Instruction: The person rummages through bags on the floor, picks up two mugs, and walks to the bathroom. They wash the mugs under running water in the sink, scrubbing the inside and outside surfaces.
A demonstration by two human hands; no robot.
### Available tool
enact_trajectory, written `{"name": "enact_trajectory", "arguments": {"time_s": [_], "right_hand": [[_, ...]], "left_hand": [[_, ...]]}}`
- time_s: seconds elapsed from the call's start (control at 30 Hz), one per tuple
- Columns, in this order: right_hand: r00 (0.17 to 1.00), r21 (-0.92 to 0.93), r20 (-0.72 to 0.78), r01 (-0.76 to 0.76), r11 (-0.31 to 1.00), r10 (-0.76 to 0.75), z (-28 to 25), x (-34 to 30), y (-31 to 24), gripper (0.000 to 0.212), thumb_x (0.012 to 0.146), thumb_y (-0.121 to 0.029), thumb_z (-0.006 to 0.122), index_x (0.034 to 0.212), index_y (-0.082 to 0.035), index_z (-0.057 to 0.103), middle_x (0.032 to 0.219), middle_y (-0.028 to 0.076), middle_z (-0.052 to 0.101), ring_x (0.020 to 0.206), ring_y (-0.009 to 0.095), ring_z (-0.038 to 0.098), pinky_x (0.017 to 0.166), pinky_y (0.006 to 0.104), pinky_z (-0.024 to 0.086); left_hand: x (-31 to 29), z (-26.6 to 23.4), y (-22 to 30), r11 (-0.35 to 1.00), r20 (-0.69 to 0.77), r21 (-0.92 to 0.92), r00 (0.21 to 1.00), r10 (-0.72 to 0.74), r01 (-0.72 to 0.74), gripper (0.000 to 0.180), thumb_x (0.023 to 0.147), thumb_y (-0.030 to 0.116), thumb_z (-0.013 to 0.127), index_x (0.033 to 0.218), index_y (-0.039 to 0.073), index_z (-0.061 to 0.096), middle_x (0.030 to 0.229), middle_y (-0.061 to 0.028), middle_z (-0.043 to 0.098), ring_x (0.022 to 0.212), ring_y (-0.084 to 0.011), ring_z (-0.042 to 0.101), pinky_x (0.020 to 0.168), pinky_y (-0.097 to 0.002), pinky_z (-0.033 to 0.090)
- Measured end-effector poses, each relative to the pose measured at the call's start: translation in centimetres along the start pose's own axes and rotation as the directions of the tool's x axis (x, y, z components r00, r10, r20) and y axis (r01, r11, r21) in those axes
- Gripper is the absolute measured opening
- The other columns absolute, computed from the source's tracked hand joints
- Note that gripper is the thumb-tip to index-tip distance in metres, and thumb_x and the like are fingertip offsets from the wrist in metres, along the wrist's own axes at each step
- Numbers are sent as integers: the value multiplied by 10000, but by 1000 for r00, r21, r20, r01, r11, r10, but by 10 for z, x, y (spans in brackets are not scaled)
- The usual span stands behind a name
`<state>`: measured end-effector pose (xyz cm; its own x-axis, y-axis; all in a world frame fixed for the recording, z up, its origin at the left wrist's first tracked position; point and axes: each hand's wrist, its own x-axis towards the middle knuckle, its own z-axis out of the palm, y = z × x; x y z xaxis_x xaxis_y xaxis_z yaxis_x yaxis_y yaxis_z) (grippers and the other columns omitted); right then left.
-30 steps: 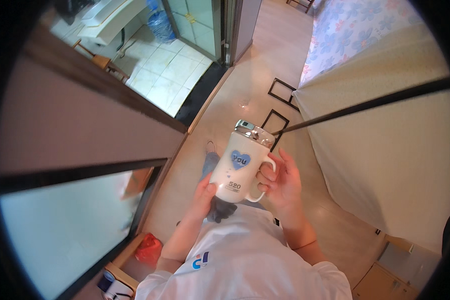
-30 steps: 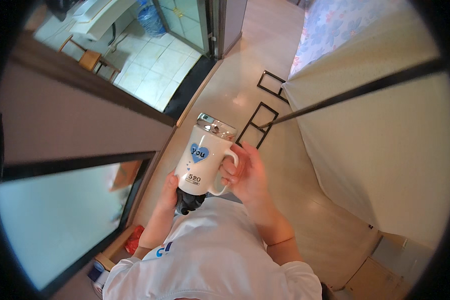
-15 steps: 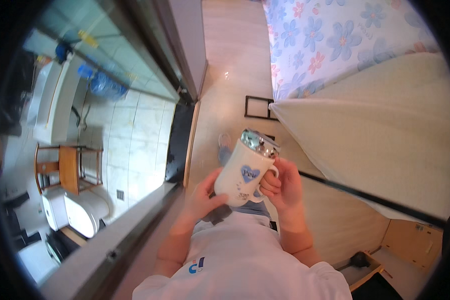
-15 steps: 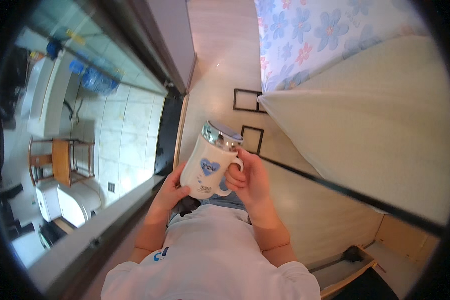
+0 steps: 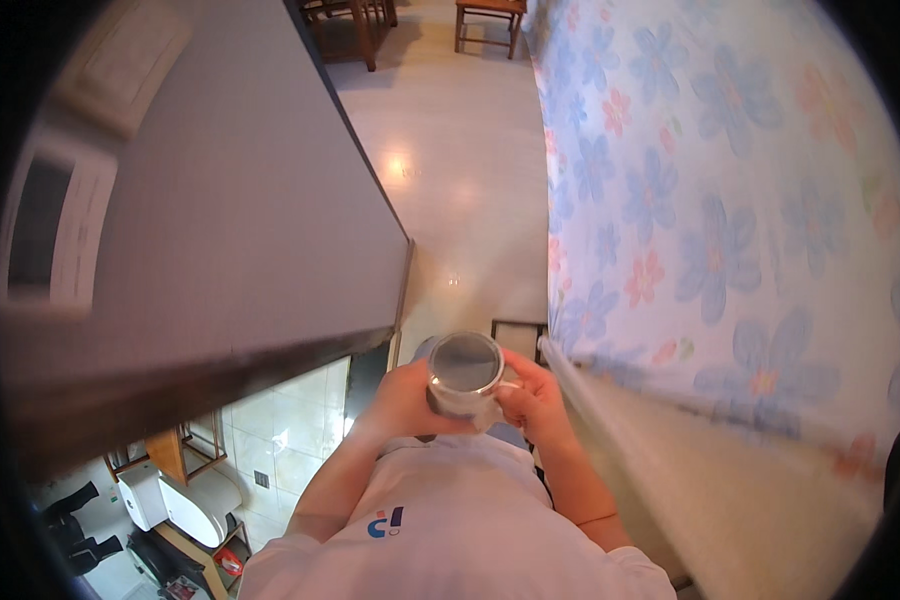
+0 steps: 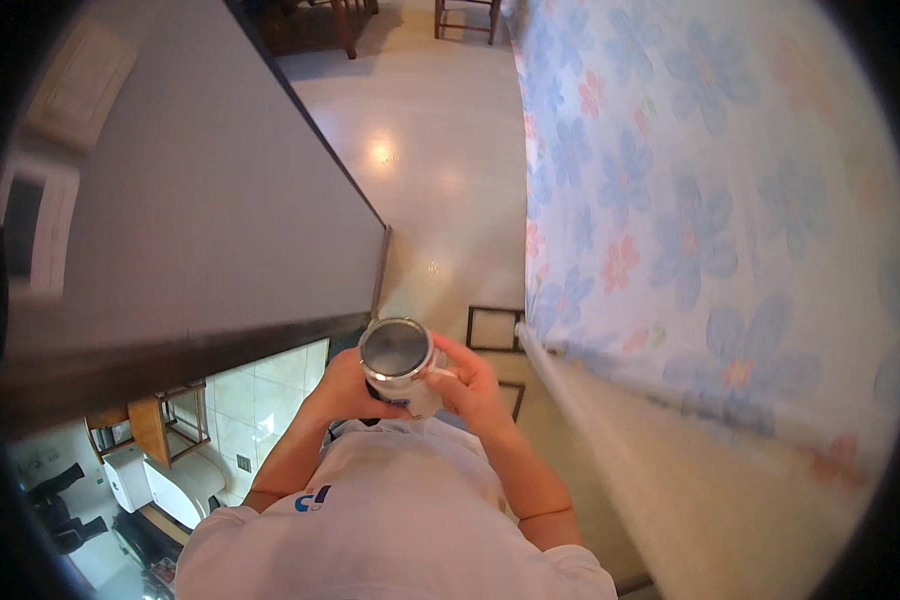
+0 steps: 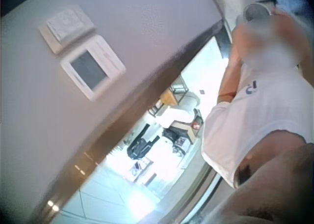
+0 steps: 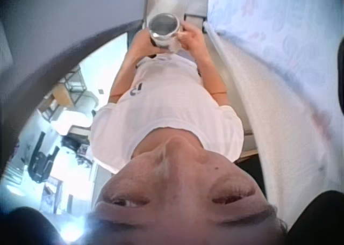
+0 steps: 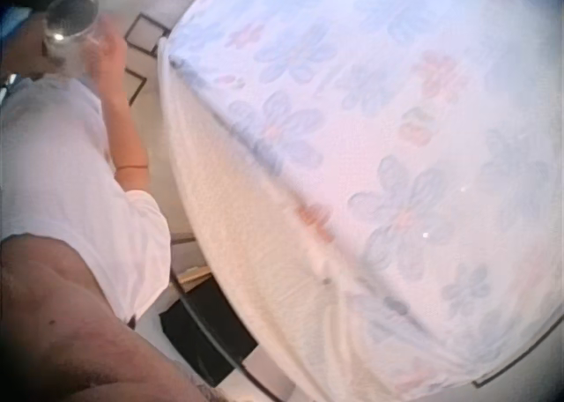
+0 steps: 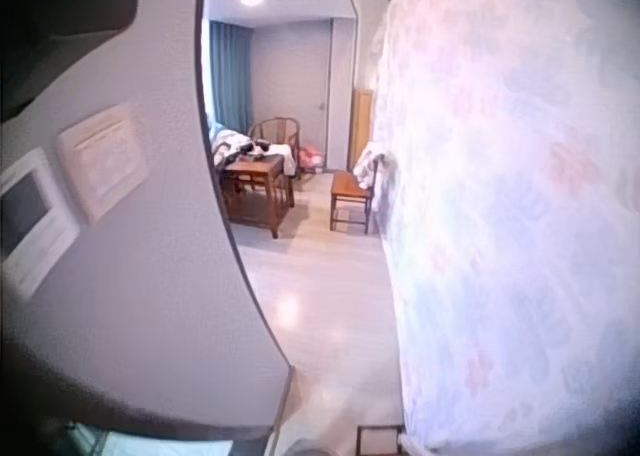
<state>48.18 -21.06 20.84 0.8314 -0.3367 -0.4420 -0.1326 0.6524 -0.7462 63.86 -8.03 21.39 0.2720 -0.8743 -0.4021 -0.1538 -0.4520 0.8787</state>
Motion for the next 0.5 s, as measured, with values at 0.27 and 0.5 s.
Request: {"name": "enact_trajectory", "arguments": {"time_s": [0.27,0.5], "right_hand": [[956,-234,289,19,972,51,-4,228,-134,533,822,-20,598,1330,-7,439,1154,65,578,1017,103,525,897,264,422],[878,-219,415,-159,963,239,14,404,-235,531,799,-26,637,1301,6,469,1133,68,591,1007,106,535,877,258,432]], "left_hand": [[171,-124,5,969,-229,-241,973,2,-58,822,430,223,913,1148,86,537,1090,-54,596,1003,-186,575,893,-336,461],[275,-232,31,944,-365,-329,923,-121,-6,689,465,229,905,1069,84,606,1046,-38,638,939,-153,597,865,-300,468]]}}
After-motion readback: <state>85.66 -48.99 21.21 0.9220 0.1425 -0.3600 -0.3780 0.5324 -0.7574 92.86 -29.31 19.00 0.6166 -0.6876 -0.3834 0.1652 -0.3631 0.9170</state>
